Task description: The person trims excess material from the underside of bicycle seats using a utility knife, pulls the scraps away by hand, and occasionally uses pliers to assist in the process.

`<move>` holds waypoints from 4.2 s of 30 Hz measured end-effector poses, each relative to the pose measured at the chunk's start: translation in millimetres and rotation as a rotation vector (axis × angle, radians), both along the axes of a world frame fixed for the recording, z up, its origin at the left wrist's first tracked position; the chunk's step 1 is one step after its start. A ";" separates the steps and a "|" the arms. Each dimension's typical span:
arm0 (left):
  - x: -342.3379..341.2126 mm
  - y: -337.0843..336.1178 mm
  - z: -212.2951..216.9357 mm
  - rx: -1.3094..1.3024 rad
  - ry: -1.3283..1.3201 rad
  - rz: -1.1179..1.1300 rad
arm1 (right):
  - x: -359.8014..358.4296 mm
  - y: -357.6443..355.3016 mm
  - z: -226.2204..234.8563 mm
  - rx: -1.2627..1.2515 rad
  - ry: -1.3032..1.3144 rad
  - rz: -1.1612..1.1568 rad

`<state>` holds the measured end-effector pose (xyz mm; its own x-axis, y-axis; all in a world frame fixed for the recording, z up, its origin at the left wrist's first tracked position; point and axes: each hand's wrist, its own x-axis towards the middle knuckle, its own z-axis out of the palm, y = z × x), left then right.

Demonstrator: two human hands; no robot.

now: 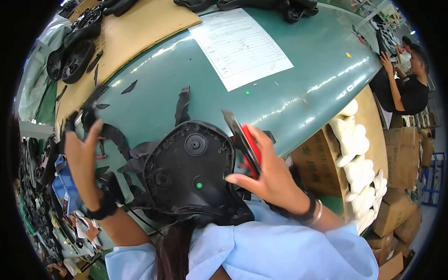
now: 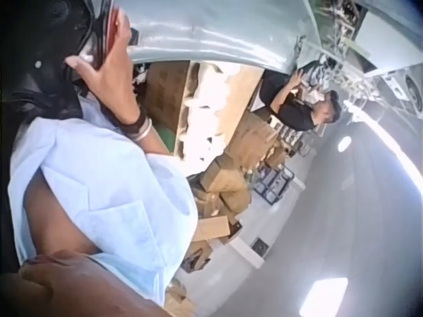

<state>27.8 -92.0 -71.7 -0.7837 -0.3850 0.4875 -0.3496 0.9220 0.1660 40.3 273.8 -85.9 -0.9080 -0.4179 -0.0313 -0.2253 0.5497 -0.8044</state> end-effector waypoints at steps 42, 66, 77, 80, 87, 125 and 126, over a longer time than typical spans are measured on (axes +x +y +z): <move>-21.4 37.5 -33.7 1.026 -0.609 -0.594 | -71.0 -25.2 35.2 -0.314 -0.687 0.049; 13.9 44.1 13.8 1.596 -0.161 -0.060 | -113.0 -47.8 33.0 0.459 0.730 0.922; 53.1 60.6 -0.5 1.640 0.154 0.202 | 20.6 -13.4 -17.1 0.324 0.220 0.449; 73.7 65.0 -4.8 1.637 0.277 0.166 | 20.5 -5.4 -7.7 0.384 0.129 0.429; 85.3 77.9 -7.2 1.567 0.354 0.098 | -36.8 -84.7 -4.1 -0.156 0.369 0.357; 20.5 76.6 -7.6 0.618 0.061 -0.547 | -48.4 -39.2 22.4 0.444 0.380 0.331; 15.9 76.8 -10.7 0.334 -0.003 -0.576 | -53.0 -37.2 21.9 0.411 0.375 0.350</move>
